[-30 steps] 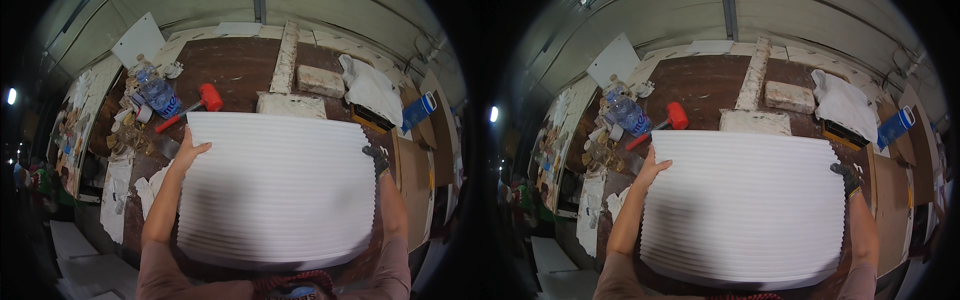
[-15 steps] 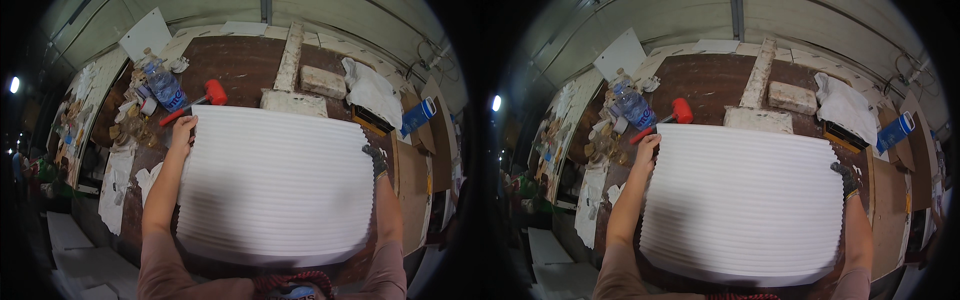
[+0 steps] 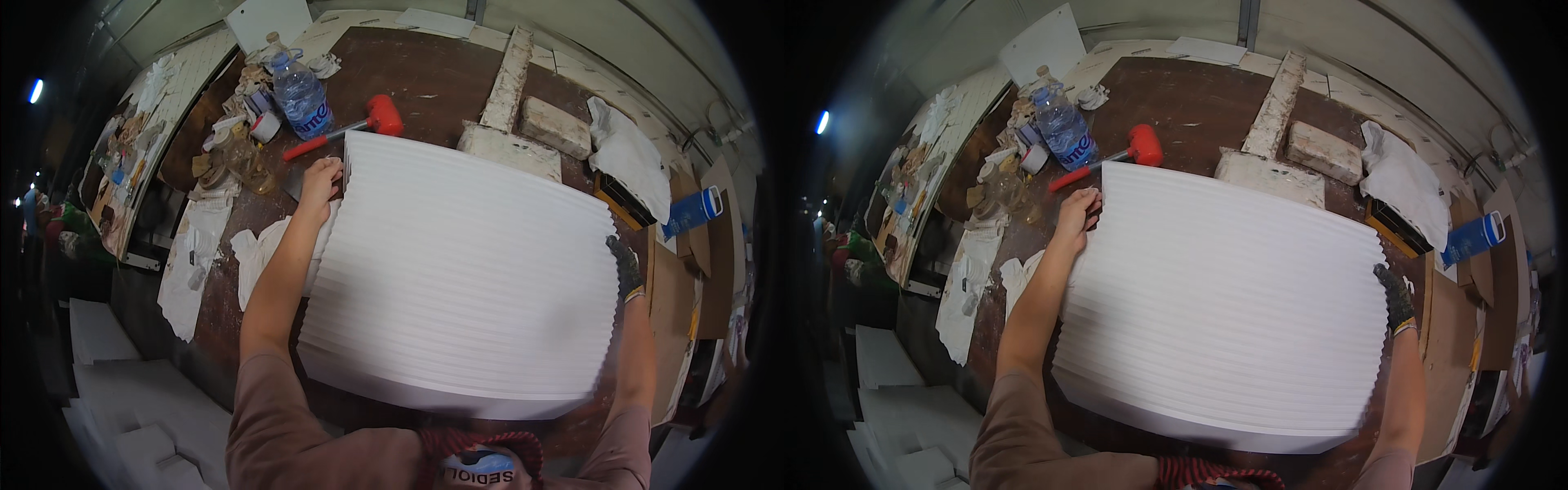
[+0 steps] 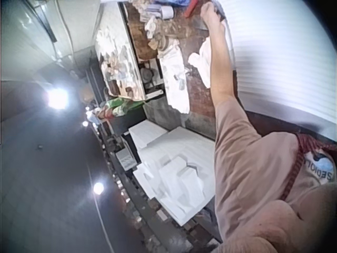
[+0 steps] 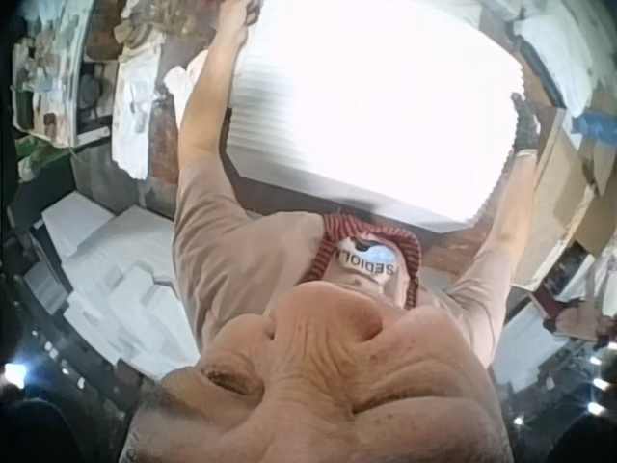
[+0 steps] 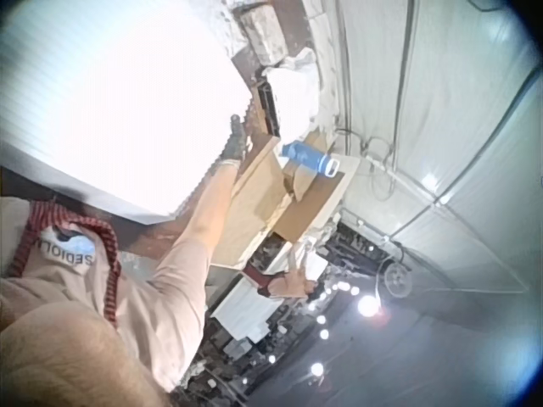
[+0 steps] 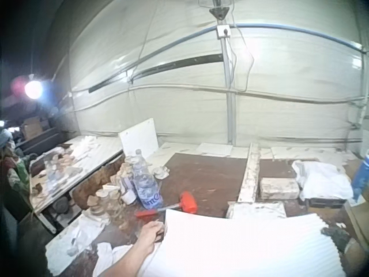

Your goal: The person wipes a stack of white corrugated foam panels with a cloth and a small scraper on a workbench. They repeatedly flip and reposition the stack to clean different sides and edges, then place the cleaned stack back on the table.

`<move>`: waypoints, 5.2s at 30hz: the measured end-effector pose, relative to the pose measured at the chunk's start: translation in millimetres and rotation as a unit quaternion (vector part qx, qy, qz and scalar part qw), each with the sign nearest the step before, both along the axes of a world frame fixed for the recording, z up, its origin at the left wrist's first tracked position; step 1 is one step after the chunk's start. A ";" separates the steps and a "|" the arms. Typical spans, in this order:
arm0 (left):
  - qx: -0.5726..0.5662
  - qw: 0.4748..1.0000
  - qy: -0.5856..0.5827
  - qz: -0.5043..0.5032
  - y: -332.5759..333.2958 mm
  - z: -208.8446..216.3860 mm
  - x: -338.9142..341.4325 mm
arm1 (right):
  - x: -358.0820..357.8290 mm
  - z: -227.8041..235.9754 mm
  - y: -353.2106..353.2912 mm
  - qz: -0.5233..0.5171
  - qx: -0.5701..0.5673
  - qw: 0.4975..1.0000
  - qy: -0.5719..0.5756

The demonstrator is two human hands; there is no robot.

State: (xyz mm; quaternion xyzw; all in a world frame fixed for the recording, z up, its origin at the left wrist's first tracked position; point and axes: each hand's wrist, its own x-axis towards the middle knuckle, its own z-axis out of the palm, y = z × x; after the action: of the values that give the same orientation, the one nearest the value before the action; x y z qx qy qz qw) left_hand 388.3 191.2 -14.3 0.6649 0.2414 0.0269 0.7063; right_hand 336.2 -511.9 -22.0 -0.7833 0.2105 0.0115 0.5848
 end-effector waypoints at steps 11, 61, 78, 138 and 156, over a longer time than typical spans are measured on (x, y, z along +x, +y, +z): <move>0.096 0.974 -0.003 -0.206 -26.5 41.6 -138.0 | -53.8 52.1 54.7 -0.019 -0.075 0.988 0.132; 0.464 0.798 -0.340 -0.178 58.7 50.4 56.0 | -209.6 88.2 315.9 0.211 -0.495 0.823 -0.182; 0.298 0.755 -0.270 -0.518 139.7 75.8 -155.8 | -208.3 91.9 316.6 0.217 -0.499 0.825 -0.156; -0.043 0.962 -0.116 -0.245 37.2 6.9 -76.9 | -213.7 78.0 305.8 0.200 -0.514 0.816 -0.170; 0.567 0.768 -0.133 -0.264 130.9 3.7 -65.2 | -210.7 83.4 312.0 0.186 -0.490 0.839 -0.144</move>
State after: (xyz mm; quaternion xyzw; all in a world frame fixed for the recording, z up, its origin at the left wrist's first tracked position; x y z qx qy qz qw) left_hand 323.2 322.1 -10.6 0.9719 -0.0996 0.0596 0.2047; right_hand 125.5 -200.0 61.4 -0.9849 -0.0475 -0.0978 0.1351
